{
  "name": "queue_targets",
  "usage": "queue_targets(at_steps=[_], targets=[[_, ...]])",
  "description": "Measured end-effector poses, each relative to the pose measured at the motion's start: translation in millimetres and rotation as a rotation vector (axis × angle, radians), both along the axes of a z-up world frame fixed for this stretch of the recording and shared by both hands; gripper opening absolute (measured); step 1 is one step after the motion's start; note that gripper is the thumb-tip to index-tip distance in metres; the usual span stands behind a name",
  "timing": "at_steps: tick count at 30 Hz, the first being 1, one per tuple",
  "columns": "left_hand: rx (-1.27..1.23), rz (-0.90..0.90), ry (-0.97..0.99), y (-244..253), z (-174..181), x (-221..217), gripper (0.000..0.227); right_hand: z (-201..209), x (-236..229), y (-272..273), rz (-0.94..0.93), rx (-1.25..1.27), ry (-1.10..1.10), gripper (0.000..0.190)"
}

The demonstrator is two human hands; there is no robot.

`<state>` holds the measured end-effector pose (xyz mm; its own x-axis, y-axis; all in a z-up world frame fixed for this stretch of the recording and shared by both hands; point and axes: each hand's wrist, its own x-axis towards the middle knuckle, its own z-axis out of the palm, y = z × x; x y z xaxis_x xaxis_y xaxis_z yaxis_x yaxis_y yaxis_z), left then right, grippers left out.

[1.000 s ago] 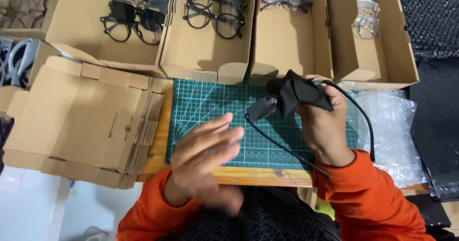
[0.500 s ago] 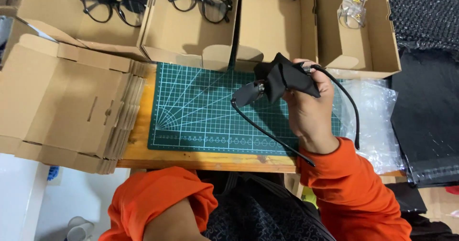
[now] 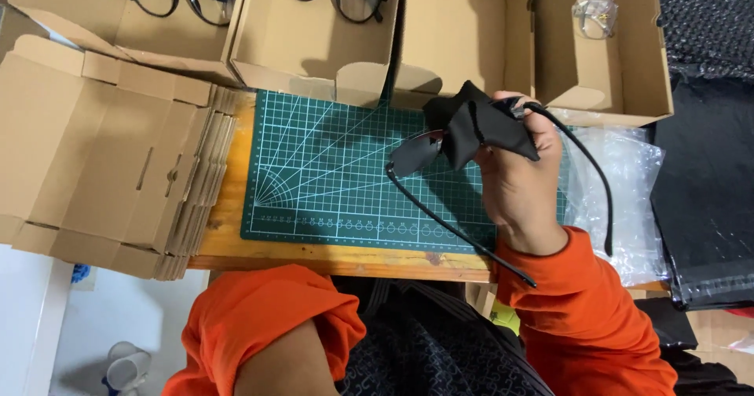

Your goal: The person picks up a pair of black sunglasses from a cardboard box and wipes the lenses and frame with a black cloth. The person holds the sunglasses by the arms and rotates them to clean different sides.

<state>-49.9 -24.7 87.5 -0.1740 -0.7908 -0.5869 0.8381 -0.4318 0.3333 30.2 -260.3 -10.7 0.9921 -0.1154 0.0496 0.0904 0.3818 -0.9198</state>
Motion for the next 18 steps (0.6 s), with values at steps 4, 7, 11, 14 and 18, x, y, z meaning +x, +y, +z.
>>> queue_targets(at_steps=[4,7,11,14,18], targets=[[0.209,-0.068,-0.042,5,-2,0,0.034,-3,2,-2,0.012,0.006,0.009,0.020],[0.357,-0.128,-0.095,9,-13,-1,0.035,-7,2,-3,0.011,0.001,-0.004,0.021],[0.548,-0.205,-0.172,11,-18,-2,0.037,-7,3,-3,0.007,-0.012,-0.024,0.022],[0.692,-0.267,-0.235,13,-34,-7,0.038,-4,3,-3,-0.004,-0.021,-0.040,0.022],[0.903,-0.347,-0.299,6,-17,-15,0.041,-5,3,-3,-0.010,-0.013,-0.043,0.023]])
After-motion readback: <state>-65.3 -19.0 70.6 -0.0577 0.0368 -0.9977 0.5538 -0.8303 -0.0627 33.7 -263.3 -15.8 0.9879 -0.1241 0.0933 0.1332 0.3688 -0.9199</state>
